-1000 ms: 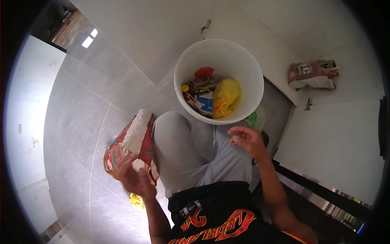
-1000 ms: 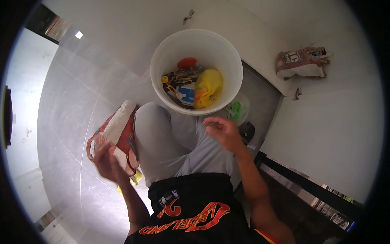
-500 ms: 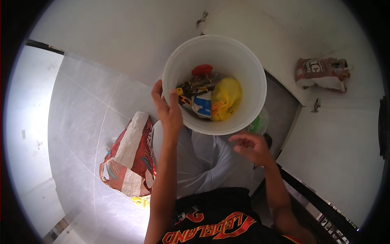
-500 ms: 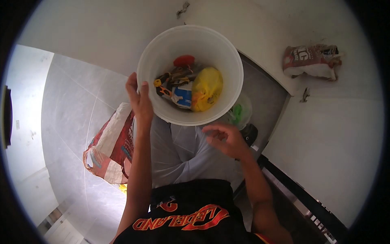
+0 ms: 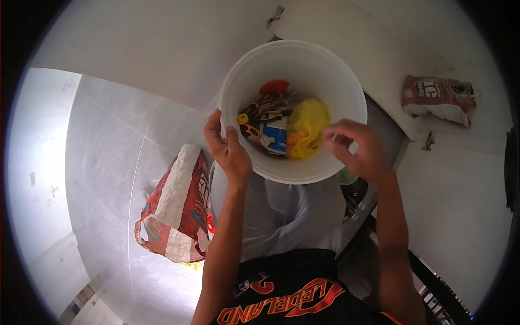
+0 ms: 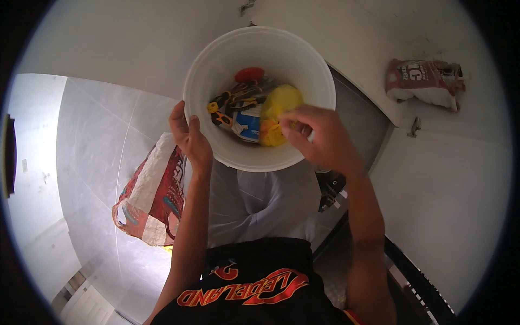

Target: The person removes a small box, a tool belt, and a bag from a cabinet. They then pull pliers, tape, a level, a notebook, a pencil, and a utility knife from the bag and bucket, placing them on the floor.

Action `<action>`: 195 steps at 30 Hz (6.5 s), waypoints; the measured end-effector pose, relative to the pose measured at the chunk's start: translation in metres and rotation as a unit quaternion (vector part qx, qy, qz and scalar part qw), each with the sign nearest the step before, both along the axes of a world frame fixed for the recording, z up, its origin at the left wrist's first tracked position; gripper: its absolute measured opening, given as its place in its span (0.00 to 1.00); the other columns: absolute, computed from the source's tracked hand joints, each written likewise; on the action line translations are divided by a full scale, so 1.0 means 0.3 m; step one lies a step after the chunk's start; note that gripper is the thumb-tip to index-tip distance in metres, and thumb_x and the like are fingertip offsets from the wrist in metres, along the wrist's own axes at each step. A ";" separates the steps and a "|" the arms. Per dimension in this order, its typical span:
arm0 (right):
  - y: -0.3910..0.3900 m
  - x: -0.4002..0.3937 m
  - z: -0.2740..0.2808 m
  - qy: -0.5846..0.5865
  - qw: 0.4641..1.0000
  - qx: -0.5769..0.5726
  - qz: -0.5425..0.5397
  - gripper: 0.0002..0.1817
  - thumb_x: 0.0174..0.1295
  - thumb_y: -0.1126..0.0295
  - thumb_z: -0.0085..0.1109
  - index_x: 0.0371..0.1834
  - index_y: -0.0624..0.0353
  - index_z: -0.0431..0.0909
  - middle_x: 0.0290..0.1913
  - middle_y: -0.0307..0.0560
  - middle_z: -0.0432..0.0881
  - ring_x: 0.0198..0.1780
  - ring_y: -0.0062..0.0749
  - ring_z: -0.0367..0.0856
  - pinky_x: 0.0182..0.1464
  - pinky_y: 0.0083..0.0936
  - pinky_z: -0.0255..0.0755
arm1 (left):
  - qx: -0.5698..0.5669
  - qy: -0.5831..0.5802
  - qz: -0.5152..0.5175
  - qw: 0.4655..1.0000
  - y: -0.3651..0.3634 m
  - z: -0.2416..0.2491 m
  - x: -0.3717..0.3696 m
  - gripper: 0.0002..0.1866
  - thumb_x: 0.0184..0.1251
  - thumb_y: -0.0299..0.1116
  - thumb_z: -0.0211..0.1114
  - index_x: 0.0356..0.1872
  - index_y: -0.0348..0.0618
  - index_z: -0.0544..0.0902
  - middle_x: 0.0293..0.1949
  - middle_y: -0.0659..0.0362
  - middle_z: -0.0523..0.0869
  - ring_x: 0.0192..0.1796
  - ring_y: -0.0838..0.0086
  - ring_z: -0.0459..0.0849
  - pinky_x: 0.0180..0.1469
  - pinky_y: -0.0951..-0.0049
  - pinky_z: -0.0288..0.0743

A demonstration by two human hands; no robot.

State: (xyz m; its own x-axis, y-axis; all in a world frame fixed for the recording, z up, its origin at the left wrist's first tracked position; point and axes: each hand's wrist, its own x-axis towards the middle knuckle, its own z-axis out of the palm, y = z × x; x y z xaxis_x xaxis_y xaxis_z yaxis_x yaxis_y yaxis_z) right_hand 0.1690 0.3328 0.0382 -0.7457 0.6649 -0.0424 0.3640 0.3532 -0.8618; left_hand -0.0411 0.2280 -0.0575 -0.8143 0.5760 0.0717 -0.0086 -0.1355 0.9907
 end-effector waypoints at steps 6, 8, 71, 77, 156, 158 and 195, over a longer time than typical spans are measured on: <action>0.171 -0.191 -0.062 -0.168 0.966 0.139 0.138 0.12 0.54 0.69 0.59 0.39 0.62 0.80 0.32 0.49 0.81 0.29 0.33 0.79 0.35 0.28 0.72 | 0.019 -0.005 0.003 1.000 -0.001 -0.006 0.003 0.19 0.63 0.18 0.46 0.57 0.31 0.65 0.58 0.48 0.68 0.61 0.67 0.68 0.62 0.71 0.63; 0.223 -0.254 -0.158 -0.194 0.949 0.161 0.188 0.12 0.53 0.68 0.59 0.40 0.62 0.80 0.32 0.52 0.81 0.31 0.40 0.81 0.38 0.32 0.73 | 0.017 -0.009 0.007 1.000 -0.002 -0.009 0.002 0.19 0.63 0.18 0.46 0.57 0.31 0.65 0.58 0.48 0.68 0.61 0.68 0.68 0.62 0.71 0.63; 0.288 -0.390 -0.391 -0.244 0.929 0.223 0.166 0.15 0.46 0.65 0.61 0.38 0.56 0.83 0.42 0.54 0.76 0.44 0.49 0.77 0.49 0.39 0.71 | -0.003 -0.004 0.015 1.000 -0.002 0.016 0.010 0.17 0.63 0.18 0.46 0.54 0.31 0.67 0.59 0.48 0.67 0.61 0.66 0.69 0.62 0.68 0.65; 0.273 -0.395 -0.362 -0.237 0.928 0.234 0.166 0.12 0.45 0.67 0.62 0.34 0.59 0.82 0.43 0.54 0.77 0.44 0.48 0.77 0.49 0.39 0.71 | -0.002 0.002 0.021 1.000 -0.003 0.010 0.009 0.17 0.62 0.18 0.46 0.54 0.31 0.67 0.59 0.47 0.67 0.61 0.66 0.69 0.62 0.69 0.65; 0.075 -0.242 -0.141 -0.119 0.977 0.177 0.005 0.15 0.42 0.76 0.61 0.37 0.64 0.74 0.32 0.48 0.78 0.37 0.30 0.76 0.44 0.27 0.70 | -0.120 -0.136 -0.292 0.939 -0.626 0.080 0.102 0.18 0.59 0.40 0.64 0.40 0.34 0.78 0.28 0.56 0.84 0.23 0.78 0.81 0.28 0.74 0.76; 0.073 -0.130 0.011 -0.043 0.985 0.170 -0.003 0.15 0.48 0.77 0.59 0.41 0.63 0.73 0.34 0.42 0.75 0.38 0.23 0.73 0.44 0.21 0.68 | -0.092 -0.112 -0.269 0.952 -0.632 0.095 0.102 0.19 0.58 0.40 0.65 0.41 0.34 0.77 0.29 0.56 0.84 0.26 0.77 0.82 0.31 0.74 0.77; -0.586 0.517 -0.373 -0.025 0.890 -0.084 -0.448 0.20 0.52 0.71 0.60 0.49 0.66 0.71 0.26 0.44 0.77 0.25 0.22 0.77 0.27 0.19 0.74 | -0.583 -0.136 -0.034 0.800 -1.959 -0.387 0.043 0.17 0.61 0.29 0.62 0.50 0.33 0.75 0.49 0.54 0.79 0.51 0.70 0.77 0.52 0.70 0.73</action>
State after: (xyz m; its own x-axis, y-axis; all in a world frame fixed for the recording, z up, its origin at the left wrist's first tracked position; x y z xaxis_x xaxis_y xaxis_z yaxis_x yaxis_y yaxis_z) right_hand 0.3242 0.1569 -0.0738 0.0858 0.9726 -0.2162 0.4743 -0.2307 -0.8496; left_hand -0.0282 -0.3596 -0.1737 -0.6721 0.1650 -0.7218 -0.2142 0.8898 0.4029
